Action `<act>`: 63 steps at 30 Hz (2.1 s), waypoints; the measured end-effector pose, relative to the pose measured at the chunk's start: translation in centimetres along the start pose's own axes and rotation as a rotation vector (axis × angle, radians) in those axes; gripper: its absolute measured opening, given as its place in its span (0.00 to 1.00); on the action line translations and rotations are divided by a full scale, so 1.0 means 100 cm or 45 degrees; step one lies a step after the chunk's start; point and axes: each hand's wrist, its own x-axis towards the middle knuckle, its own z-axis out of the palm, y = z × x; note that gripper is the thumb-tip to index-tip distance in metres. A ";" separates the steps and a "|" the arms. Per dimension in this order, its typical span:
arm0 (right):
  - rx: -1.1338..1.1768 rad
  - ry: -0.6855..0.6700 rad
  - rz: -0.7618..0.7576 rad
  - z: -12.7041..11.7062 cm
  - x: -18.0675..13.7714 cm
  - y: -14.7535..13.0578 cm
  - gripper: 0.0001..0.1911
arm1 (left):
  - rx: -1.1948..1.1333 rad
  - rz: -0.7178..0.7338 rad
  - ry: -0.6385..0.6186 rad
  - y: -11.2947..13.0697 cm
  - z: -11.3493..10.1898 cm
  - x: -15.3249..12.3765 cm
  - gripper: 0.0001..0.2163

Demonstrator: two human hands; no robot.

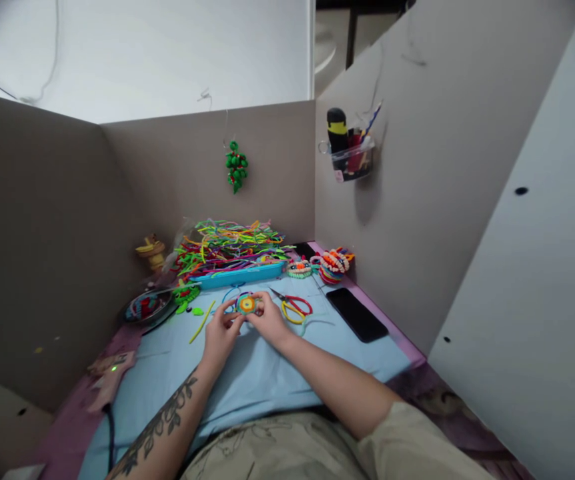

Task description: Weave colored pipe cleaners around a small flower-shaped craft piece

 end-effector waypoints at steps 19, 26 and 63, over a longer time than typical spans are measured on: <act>-0.291 -0.058 -0.245 -0.004 -0.001 0.002 0.22 | -0.192 0.039 0.013 0.004 -0.002 0.004 0.20; -0.495 -0.092 -0.355 -0.009 -0.001 0.004 0.19 | -0.172 -0.032 -0.197 -0.001 -0.008 0.012 0.20; -1.181 -0.066 -0.493 -0.038 0.014 0.005 0.05 | -0.321 -0.267 0.273 0.000 -0.025 0.021 0.24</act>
